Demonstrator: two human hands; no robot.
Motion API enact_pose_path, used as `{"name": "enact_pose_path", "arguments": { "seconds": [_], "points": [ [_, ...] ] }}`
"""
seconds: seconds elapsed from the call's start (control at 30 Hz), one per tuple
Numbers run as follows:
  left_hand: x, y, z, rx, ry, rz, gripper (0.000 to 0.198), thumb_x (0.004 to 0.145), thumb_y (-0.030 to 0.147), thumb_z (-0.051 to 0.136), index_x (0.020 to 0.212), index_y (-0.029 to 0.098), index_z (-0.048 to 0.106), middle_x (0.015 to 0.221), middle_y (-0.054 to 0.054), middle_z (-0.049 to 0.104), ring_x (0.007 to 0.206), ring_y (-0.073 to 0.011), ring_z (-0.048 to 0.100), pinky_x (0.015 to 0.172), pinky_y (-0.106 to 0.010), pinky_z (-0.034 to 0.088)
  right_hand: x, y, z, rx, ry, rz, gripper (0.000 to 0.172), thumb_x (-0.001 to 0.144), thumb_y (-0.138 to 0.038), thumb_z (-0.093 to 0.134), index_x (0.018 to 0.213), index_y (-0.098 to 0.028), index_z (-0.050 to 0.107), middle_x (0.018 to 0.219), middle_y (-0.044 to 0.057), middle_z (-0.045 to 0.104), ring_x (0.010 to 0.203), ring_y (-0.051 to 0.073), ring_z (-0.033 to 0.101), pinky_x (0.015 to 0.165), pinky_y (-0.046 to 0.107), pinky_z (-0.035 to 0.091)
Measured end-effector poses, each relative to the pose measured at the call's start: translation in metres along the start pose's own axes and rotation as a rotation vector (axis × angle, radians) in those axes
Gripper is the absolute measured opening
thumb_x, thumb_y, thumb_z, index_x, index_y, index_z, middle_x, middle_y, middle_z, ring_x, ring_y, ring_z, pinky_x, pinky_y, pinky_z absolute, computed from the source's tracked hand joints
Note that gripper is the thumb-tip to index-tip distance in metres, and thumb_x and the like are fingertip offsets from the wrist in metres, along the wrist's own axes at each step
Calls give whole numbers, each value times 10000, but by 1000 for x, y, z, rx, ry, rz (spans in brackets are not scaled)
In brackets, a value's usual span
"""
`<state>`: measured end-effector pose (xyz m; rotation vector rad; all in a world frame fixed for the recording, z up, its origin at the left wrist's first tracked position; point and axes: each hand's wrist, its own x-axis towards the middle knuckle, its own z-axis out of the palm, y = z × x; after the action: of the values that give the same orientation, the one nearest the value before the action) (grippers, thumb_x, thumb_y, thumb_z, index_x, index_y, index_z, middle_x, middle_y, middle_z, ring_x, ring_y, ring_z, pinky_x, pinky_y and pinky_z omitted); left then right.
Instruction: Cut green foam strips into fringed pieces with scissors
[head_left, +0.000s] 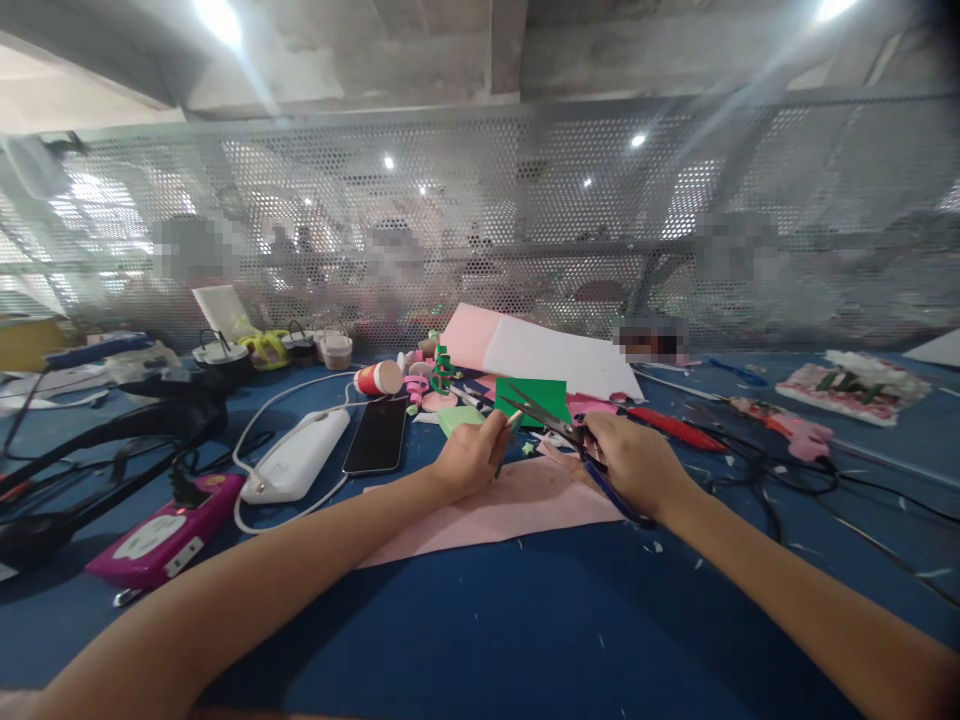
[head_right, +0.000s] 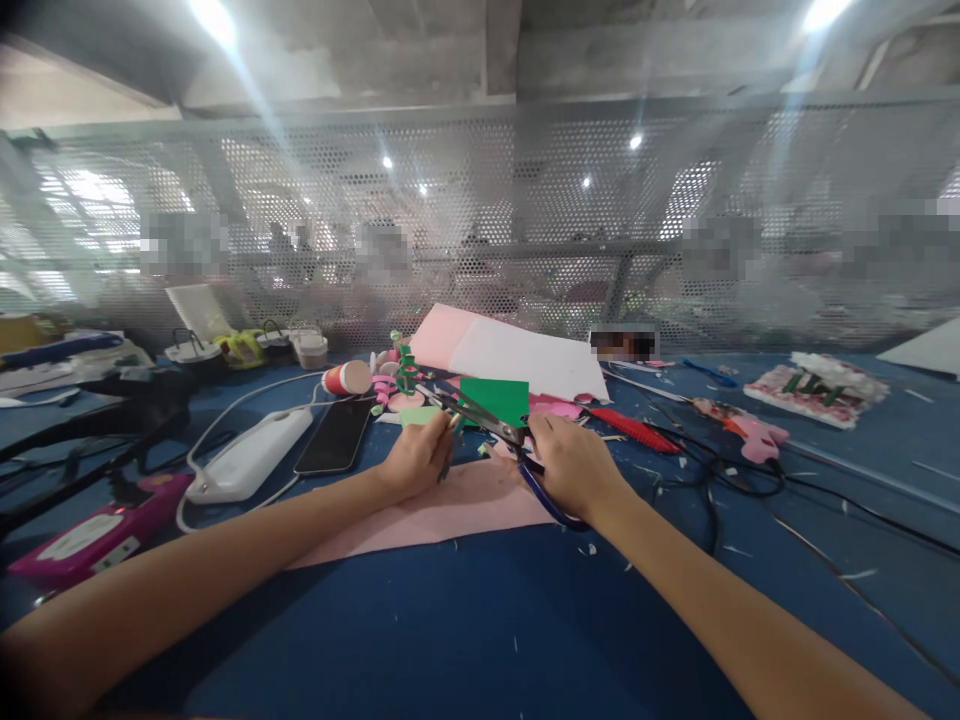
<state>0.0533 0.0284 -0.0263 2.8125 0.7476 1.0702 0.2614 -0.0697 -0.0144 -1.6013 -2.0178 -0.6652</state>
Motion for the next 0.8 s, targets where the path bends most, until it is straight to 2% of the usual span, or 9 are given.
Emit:
{"name": "enact_pose_path", "arguments": {
  "seconds": [0.17,0.3,0.6,0.8],
  "points": [
    [1,1,-1,39,17,12,225,894,292,261,756,182,401,481,49,346,406,-80,308,440,-223,192,1,1,1,2,4,-39,286,818,-422,416,784,-155,510,691,85,601,601,193,553,510,253,261],
    [2,3,-1,15,7,-36,218,888,284,276,745,181,405,470,56,300,399,-79,297,441,-223,191,1,-1,0,-10,-36,-33,289,828,-420,414,781,-153,515,683,88,606,599,194,559,511,255,261],
    [2,1,0,74,-9,-74,233,893,282,269,810,169,455,513,25,421,434,-98,389,464,-216,256,1,-2,3,76,-122,64,235,842,-377,407,744,-178,485,691,89,619,620,206,579,523,264,281],
    [1,-1,0,45,5,-7,239,902,295,253,817,175,442,503,39,418,431,-92,385,466,-211,257,2,3,5,206,2,152,166,834,-358,413,785,-201,399,654,58,576,602,200,554,528,261,318]
  ]
}}
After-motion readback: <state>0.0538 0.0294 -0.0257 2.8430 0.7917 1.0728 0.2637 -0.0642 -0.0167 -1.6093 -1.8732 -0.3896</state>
